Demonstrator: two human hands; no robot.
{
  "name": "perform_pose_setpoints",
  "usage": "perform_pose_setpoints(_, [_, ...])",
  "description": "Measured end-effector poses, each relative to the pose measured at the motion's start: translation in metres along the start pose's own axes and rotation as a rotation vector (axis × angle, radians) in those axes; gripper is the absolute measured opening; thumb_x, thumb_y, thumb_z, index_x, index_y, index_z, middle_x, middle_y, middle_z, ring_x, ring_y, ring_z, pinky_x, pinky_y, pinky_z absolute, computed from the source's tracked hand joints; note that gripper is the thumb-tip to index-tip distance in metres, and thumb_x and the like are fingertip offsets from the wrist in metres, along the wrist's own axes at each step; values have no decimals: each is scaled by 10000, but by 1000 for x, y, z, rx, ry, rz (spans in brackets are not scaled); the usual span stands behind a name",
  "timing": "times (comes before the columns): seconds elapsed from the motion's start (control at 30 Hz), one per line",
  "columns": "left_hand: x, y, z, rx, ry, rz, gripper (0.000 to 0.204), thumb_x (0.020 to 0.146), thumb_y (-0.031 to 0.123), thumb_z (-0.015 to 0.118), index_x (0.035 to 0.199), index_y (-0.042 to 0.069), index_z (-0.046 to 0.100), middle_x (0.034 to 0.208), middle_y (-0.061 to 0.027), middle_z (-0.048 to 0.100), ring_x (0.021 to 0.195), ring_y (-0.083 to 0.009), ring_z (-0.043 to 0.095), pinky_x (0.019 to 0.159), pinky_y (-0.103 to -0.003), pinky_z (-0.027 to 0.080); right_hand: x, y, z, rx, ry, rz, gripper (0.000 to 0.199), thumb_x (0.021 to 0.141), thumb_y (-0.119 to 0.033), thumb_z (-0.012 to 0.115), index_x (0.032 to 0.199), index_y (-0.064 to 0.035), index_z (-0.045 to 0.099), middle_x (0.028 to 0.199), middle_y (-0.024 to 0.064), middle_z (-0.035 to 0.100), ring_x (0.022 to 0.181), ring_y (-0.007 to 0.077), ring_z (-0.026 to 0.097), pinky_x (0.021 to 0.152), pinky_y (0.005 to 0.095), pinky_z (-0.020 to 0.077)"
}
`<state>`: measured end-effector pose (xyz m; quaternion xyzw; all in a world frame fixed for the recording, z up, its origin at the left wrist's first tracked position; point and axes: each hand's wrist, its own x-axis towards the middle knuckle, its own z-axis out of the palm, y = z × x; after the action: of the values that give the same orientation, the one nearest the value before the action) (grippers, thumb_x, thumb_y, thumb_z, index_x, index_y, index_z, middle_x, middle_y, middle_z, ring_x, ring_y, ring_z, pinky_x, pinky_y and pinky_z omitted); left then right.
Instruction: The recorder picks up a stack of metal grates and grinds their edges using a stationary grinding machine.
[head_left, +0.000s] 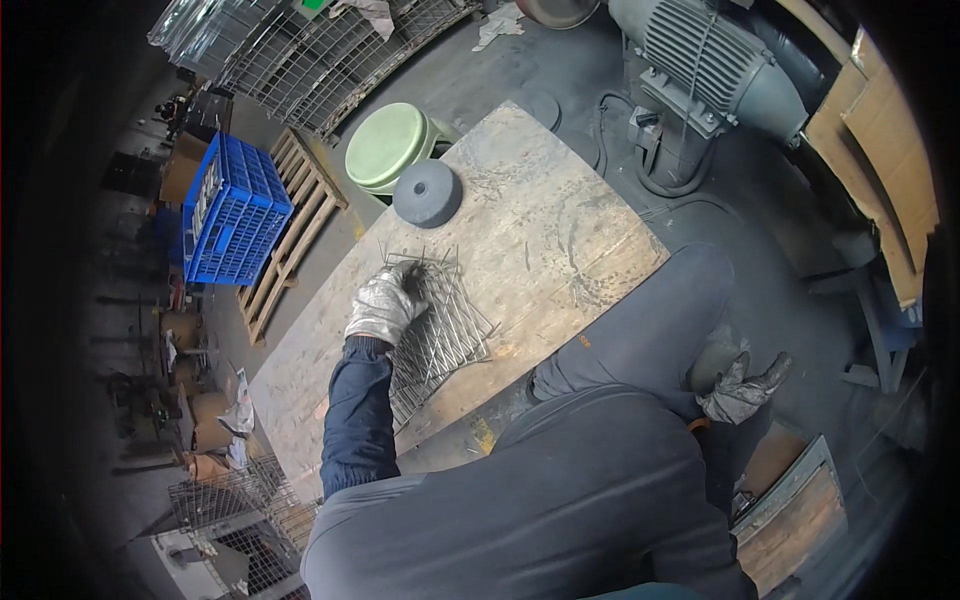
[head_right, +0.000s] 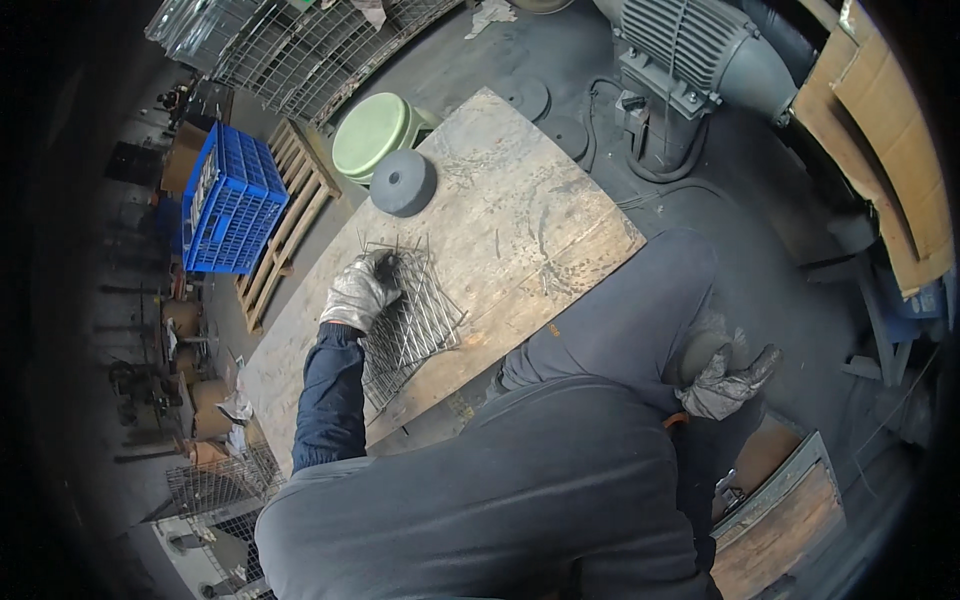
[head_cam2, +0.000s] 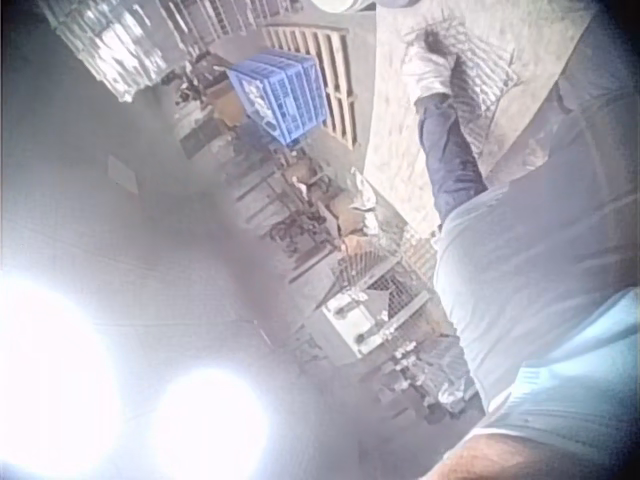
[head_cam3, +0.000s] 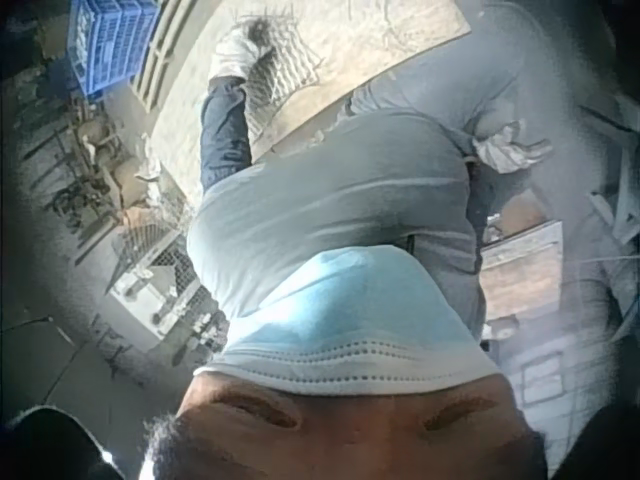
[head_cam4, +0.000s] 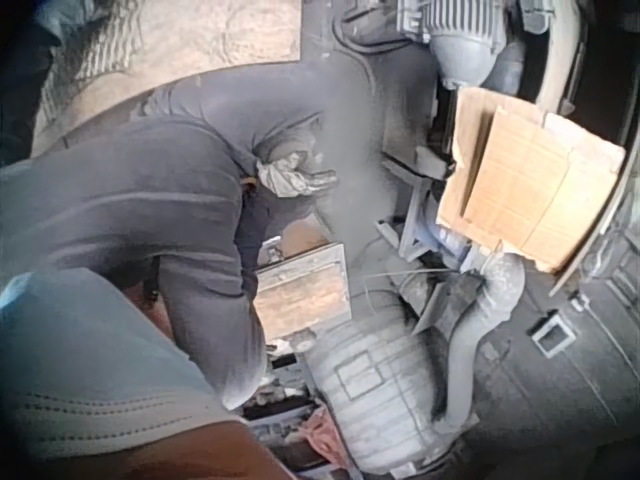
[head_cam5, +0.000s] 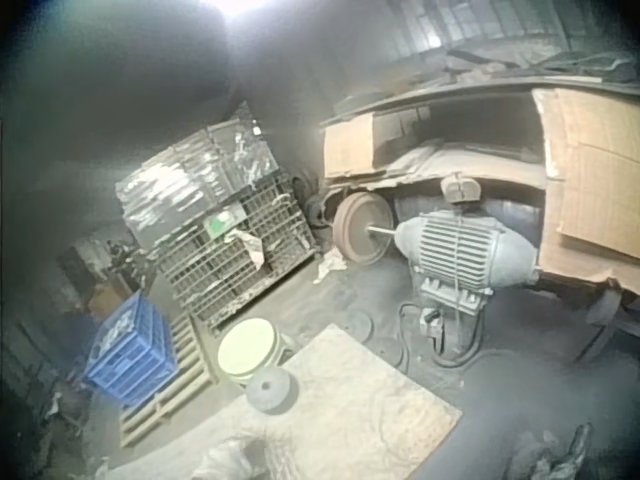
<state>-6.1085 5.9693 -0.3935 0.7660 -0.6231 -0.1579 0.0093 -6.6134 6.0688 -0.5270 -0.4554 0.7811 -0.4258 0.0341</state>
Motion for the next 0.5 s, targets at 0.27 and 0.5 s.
perform_pose_setpoints(0.27, [11,-58,17,-278,141,-37,475,782,206,809,1232,102,698,1135,-166,731,1065,-353,692,948,-416,542,1,-17,-2,104,38,8,713,949,-244,645,1528,33,335,1531,270,383,1423,375,383,1180,443,304])
perform_pose_setpoints(0.5, [100,18,-31,-103,435,-99,872,730,563,814,1386,44,567,1336,-259,595,1241,-376,593,1039,-438,498,13,-25,-8,164,87,13,712,943,-212,648,1532,28,329,1534,266,380,1427,369,380,1183,438,300])
